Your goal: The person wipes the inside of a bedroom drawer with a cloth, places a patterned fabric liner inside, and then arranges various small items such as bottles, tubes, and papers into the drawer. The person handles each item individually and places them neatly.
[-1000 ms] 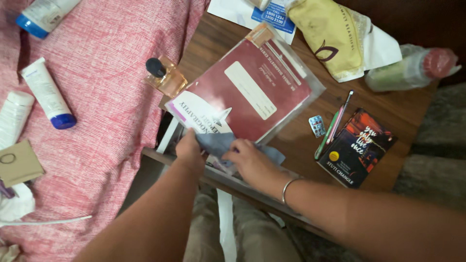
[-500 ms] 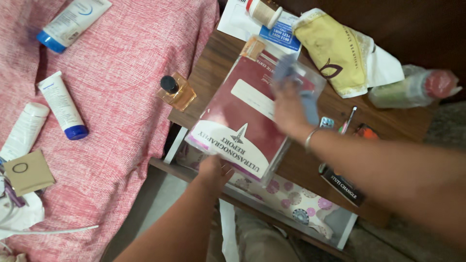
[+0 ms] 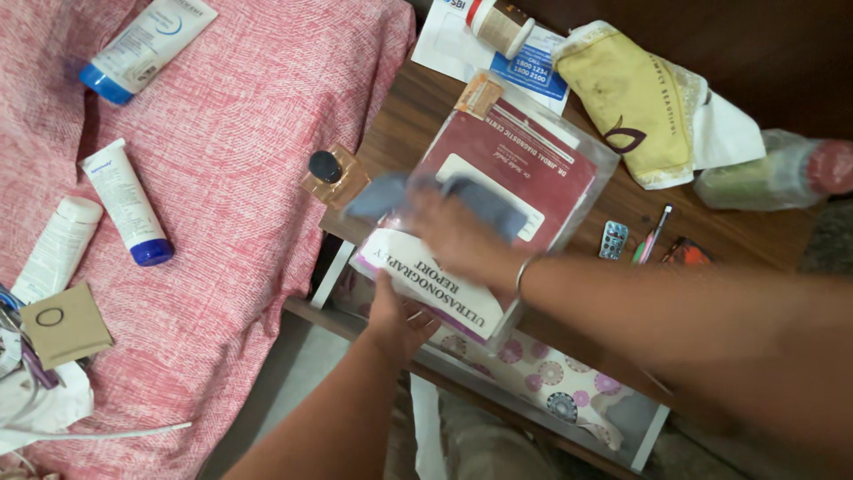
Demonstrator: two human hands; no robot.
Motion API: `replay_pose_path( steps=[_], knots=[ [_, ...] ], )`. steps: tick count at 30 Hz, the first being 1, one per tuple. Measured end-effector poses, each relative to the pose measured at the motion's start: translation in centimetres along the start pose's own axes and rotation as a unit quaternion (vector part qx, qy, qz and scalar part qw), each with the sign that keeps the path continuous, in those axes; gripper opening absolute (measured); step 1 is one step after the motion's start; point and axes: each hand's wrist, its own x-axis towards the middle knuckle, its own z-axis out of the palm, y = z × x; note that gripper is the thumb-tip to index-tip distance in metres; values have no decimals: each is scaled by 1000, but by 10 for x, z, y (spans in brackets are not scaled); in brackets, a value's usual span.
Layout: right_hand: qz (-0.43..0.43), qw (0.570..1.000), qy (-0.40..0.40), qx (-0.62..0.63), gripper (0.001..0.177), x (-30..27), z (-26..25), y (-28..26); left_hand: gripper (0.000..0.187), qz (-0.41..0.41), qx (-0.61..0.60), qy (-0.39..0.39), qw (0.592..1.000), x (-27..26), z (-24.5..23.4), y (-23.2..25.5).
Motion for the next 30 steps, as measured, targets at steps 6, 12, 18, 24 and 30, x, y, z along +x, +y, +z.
replay_pose_path(
  steps=[6, 12, 18, 24, 30],
  knots=[
    [261, 960, 86, -61, 52, 17, -28, 116, 47, 11, 66, -5, 998, 15, -7, -7],
    [391, 905, 159, -61, 59, -54, -27, 121, 44, 5, 85, 23, 996, 13, -2, -4],
    [351, 926, 126, -60, 61, -69, 22, -25, 55, 12, 83, 1, 997, 0, 6, 1],
    [214, 971, -40, 96, 66, -67, 6, -141, 99, -32, 18, -104, 994, -12, 9, 14],
    [148, 988, -25, 27, 51, -38, 7, -75, 105, -28, 126, -30, 991, -12, 2, 13]
  ],
)
